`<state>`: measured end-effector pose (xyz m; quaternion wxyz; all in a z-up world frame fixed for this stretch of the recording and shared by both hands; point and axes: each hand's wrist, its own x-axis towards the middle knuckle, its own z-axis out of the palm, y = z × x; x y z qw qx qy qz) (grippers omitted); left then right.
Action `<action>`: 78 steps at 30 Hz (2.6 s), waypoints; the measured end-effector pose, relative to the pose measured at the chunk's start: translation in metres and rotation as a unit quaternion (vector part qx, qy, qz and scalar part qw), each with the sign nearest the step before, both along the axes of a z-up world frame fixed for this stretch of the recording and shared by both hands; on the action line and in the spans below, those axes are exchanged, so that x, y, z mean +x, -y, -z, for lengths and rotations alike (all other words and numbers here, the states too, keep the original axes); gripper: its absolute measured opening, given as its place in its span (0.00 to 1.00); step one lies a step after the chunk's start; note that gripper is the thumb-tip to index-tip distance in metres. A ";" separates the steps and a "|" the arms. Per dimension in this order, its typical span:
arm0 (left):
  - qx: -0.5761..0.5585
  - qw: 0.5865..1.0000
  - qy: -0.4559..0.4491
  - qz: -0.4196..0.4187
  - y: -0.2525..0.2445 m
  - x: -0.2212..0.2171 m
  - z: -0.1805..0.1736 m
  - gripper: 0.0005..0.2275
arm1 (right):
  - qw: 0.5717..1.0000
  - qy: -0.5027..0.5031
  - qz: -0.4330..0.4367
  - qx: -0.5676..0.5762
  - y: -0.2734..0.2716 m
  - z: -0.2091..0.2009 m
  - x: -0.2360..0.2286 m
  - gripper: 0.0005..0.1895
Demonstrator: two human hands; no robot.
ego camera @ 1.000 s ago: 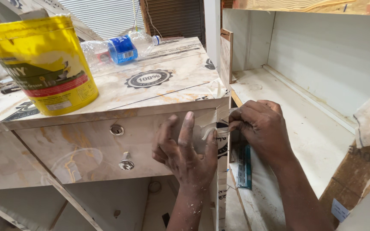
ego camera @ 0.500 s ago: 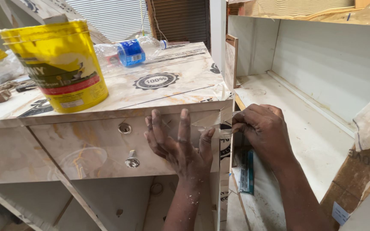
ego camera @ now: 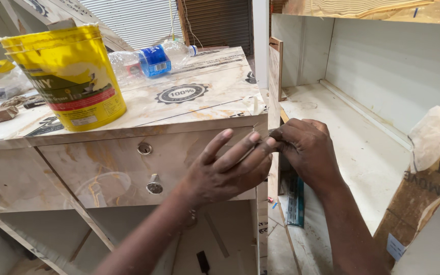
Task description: The person applies masking tape to the edges and corners of a marble-finish cabinet. They repeatedly tear off pieces of tape and press them onto the vertical edges and top corners of the furniture.
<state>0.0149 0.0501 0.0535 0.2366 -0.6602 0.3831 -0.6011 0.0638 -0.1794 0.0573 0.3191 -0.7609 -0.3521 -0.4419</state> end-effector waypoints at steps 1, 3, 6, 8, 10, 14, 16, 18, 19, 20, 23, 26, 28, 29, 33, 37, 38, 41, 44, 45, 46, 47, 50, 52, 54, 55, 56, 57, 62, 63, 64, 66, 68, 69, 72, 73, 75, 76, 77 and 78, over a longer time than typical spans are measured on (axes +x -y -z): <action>0.040 0.999 -0.010 -0.001 -0.001 -0.001 -0.007 0.14 | 1.000 0.012 -0.001 -0.004 0.001 0.000 0.001 0.04; 0.089 0.995 -0.034 -0.010 0.003 -0.003 -0.015 0.17 | 0.999 -0.018 -0.023 -0.013 0.004 -0.002 0.009 0.04; 0.106 0.992 -0.066 -0.031 0.018 -0.003 -0.024 0.22 | 0.999 -0.020 -0.027 -0.014 0.007 -0.001 0.016 0.03; 0.097 0.991 -0.077 -0.041 0.024 -0.002 -0.030 0.24 | 0.999 -0.002 -0.036 -0.011 0.009 0.001 0.020 0.03; 0.103 0.990 -0.070 -0.070 0.026 -0.006 -0.031 0.21 | 0.998 0.018 -0.060 -0.004 0.009 0.004 0.021 0.02; 0.094 0.991 -0.063 -0.075 0.028 -0.007 -0.031 0.21 | 0.998 0.001 -0.055 0.010 0.008 0.007 0.020 0.02; 0.096 0.988 -0.091 -0.082 0.029 -0.005 -0.031 0.22 | 0.998 0.014 -0.055 0.025 0.006 0.009 0.018 0.06; 0.099 0.987 -0.105 -0.073 0.028 -0.006 -0.034 0.22 | 0.998 0.035 -0.053 0.017 0.007 0.006 0.019 0.06; 0.100 0.988 -0.104 -0.059 0.025 -0.007 -0.036 0.22 | 0.998 0.045 -0.051 0.015 0.007 0.006 0.018 0.07; 0.098 0.989 -0.103 -0.043 0.025 -0.008 -0.036 0.23 | 0.998 0.038 -0.050 0.019 0.008 0.006 0.018 0.07; 0.109 0.985 -0.132 -0.038 0.020 -0.010 -0.038 0.20 | 0.998 -0.006 -0.052 0.039 0.009 0.006 0.016 0.10; 0.115 0.986 -0.108 -0.058 0.025 -0.010 -0.041 0.22 | 0.995 -0.051 -0.067 0.054 0.008 0.001 0.020 0.15; 0.126 0.983 -0.119 -0.065 0.031 -0.010 -0.045 0.20 | 0.997 -0.016 -0.066 0.048 0.008 0.000 0.021 0.06; 0.134 0.981 -0.125 -0.069 0.034 -0.011 -0.047 0.21 | 0.996 -0.013 -0.075 0.047 0.008 0.000 0.024 0.06; 0.112 0.976 -0.152 -0.106 0.045 -0.013 -0.055 0.25 | 0.994 -0.011 -0.099 0.037 0.011 -0.002 0.037 0.09; 0.122 0.970 -0.134 -0.165 0.058 -0.016 -0.063 0.27 | 0.995 -0.033 -0.082 0.042 0.010 0.000 0.041 0.09; 0.130 0.966 -0.127 -0.184 0.061 -0.017 -0.065 0.28 | 0.989 -0.072 -0.115 0.058 0.011 0.001 0.039 0.08; 0.154 0.956 -0.106 -0.225 0.065 -0.023 -0.069 0.28 | 0.969 -0.163 -0.172 0.076 0.015 0.003 0.035 0.05; 0.155 0.956 -0.063 -0.242 0.068 -0.027 -0.069 0.31 | 0.956 -0.230 -0.174 0.050 0.021 0.002 0.032 0.09; 0.154 0.956 -0.057 -0.244 0.068 -0.027 -0.069 0.32 | 0.943 -0.267 -0.190 0.057 0.021 0.003 0.032 0.09; 0.152 0.956 -0.049 -0.246 0.069 -0.027 -0.069 0.32 | 0.929 -0.301 -0.205 0.063 0.022 0.003 0.031 0.10; 0.151 0.956 -0.042 -0.247 0.070 -0.028 -0.069 0.33 | 0.923 -0.322 -0.201 0.063 0.022 0.004 0.031 0.09; 0.164 0.948 -0.045 -0.270 0.072 -0.028 -0.071 0.33 | 0.906 -0.370 -0.191 0.081 0.019 0.006 0.031 0.08; 0.166 0.948 -0.051 -0.265 0.072 -0.028 -0.070 0.31 | 0.896 -0.387 -0.189 0.112 0.012 0.009 0.033 0.09; 0.168 0.949 -0.057 -0.261 0.071 -0.028 -0.069 0.30 | 0.865 -0.396 -0.262 0.162 0.008 0.012 0.034 0.09; 0.169 0.949 -0.058 -0.259 0.071 -0.028 -0.069 0.29 | 0.846 -0.400 -0.298 0.187 0.004 0.013 0.035 0.09; 0.169 0.950 -0.060 -0.257 0.071 -0.028 -0.069 0.29 | 0.869 -0.392 -0.241 0.183 -0.001 0.014 0.036 0.08; 0.165 0.951 -0.063 -0.252 0.071 -0.029 -0.068 0.29 | 0.888 -0.383 -0.183 0.177 -0.008 0.015 0.037 0.07; 0.160 0.948 -0.100 -0.255 0.073 -0.034 -0.073 0.29 | 0.880 -0.341 -0.065 0.324 -0.022 0.029 0.043 0.12; 0.162 0.947 -0.092 -0.263 0.075 -0.035 -0.073 0.31 | 0.882 -0.303 -0.075 0.353 -0.021 0.033 0.047 0.12; 0.164 0.945 -0.084 -0.271 0.076 -0.036 -0.073 0.33 | 0.881 -0.266 -0.086 0.381 -0.020 0.037 0.051 0.11; 0.171 0.938 -0.077 -0.291 0.080 -0.036 -0.073 0.36 | 0.831 -0.258 -0.136 0.473 -0.005 0.044 0.061 0.12; 0.180 0.929 -0.076 -0.314 0.085 -0.034 -0.073 0.38 | 0.796 -0.252 -0.201 0.512 0.006 0.054 0.066 0.16; 0.184 0.925 -0.084 -0.321 0.086 -0.034 -0.073 0.39 | 0.789 -0.249 -0.241 0.507 0.012 0.060 0.066 0.19; 0.177 0.925 -0.075 -0.327 0.088 -0.034 -0.072 0.40 | 0.803 -0.280 -0.289 0.439 0.003 0.071 0.062 0.29; 0.161 0.932 -0.054 -0.319 0.088 -0.034 -0.071 0.42 | 0.812 -0.296 -0.293 0.408 -0.005 0.071 0.060 0.32; 0.149 0.935 -0.047 -0.317 0.087 -0.034 -0.070 0.44 | 0.758 -0.387 -0.321 0.415 -0.023 0.072 0.056 0.34; 0.152 0.932 -0.061 -0.324 0.087 -0.034 -0.069 0.44 | 0.728 -0.432 -0.334 0.415 -0.030 0.071 0.052 0.35; 0.155 0.928 -0.076 -0.331 0.086 -0.035 -0.069 0.44 | 0.726 -0.450 -0.317 0.412 -0.035 0.068 0.051 0.36; 0.152 0.925 -0.075 -0.340 0.087 -0.035 -0.069 0.44 | 0.724 -0.468 -0.299 0.409 -0.039 0.064 0.049 0.37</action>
